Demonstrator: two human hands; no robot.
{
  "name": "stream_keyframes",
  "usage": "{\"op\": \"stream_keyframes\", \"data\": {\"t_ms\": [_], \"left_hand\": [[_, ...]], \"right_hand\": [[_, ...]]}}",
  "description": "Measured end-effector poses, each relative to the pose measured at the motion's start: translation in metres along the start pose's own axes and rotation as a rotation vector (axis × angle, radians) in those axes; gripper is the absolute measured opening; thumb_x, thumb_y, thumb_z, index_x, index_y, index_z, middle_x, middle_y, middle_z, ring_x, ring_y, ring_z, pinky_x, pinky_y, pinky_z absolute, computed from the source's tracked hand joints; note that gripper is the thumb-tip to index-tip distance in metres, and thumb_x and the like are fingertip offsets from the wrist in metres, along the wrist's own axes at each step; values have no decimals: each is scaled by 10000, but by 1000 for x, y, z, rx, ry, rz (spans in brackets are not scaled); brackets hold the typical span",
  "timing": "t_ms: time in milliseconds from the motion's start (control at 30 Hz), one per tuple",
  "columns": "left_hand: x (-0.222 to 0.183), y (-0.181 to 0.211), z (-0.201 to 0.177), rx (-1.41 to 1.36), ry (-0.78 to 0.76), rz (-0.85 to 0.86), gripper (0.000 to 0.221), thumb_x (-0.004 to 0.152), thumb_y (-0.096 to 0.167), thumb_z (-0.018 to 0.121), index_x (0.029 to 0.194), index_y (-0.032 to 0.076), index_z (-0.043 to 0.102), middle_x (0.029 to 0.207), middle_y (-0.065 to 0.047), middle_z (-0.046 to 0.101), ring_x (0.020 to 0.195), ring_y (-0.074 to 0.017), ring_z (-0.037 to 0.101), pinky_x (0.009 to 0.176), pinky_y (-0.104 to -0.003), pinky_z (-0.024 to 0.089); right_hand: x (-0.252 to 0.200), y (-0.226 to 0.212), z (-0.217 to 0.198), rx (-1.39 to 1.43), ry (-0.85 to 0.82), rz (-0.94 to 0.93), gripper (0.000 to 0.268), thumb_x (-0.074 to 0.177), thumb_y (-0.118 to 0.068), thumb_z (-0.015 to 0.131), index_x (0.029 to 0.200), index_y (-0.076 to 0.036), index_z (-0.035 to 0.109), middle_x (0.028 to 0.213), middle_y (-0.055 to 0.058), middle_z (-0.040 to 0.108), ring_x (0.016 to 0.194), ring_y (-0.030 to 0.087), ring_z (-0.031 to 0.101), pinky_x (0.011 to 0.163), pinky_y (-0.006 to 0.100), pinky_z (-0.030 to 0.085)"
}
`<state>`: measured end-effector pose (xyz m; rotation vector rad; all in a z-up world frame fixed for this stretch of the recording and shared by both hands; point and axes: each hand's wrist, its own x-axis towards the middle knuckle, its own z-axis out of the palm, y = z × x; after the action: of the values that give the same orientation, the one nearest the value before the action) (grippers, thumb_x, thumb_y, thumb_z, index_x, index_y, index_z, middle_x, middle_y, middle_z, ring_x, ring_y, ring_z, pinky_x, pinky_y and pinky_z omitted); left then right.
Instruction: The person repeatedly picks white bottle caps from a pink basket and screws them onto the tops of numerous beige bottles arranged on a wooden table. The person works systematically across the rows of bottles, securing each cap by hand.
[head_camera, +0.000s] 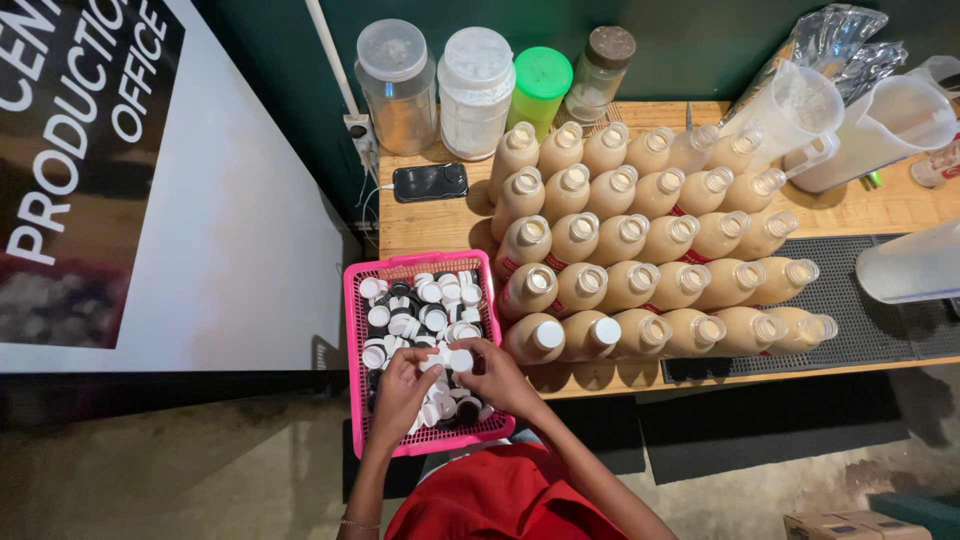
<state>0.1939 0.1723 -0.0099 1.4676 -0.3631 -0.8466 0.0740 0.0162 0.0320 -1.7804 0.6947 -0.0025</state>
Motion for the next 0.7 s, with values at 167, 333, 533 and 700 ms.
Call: {"op": "stream_keyframes", "data": {"t_ms": [167,333,533,700], "left_hand": [[-12,16,14,37,-12,-79,239,880,132,799,948,115,570,1298,-150,761,1252,-245,705,1043,-339,568],[-14,23,27,52,-40,3,198,902,141,778,1076,69,718,1224,-130,772,1165,-225,734,983,-330,578],[-15,46,43,25,-21,36,304,943,114,711,1228,19,750,1250,-111,770,1211,-203,708,1050,-310,546],[-20,81,52,81,-42,38,462,971,206,652,1414,79,640,1409,-104,685,1400,-238,621,1148,-360,507]], "right_hand": [[-19,-3,-10,4,41,-16,326,888,-253,765,1185,-187,649,1075,20,711,779,115,637,744,276,494],[-31,-29,-25,186,-41,74,330,952,-161,714,1261,-123,605,786,109,778,489,166,700,440,282,565],[-34,-34,-38,123,-1,34,373,922,-163,797,1248,-189,620,790,-15,647,603,52,545,571,233,419],[-57,-84,-73,110,-125,-60,320,1030,-339,594,1246,-119,508,701,78,772,694,146,784,763,238,539]]}}
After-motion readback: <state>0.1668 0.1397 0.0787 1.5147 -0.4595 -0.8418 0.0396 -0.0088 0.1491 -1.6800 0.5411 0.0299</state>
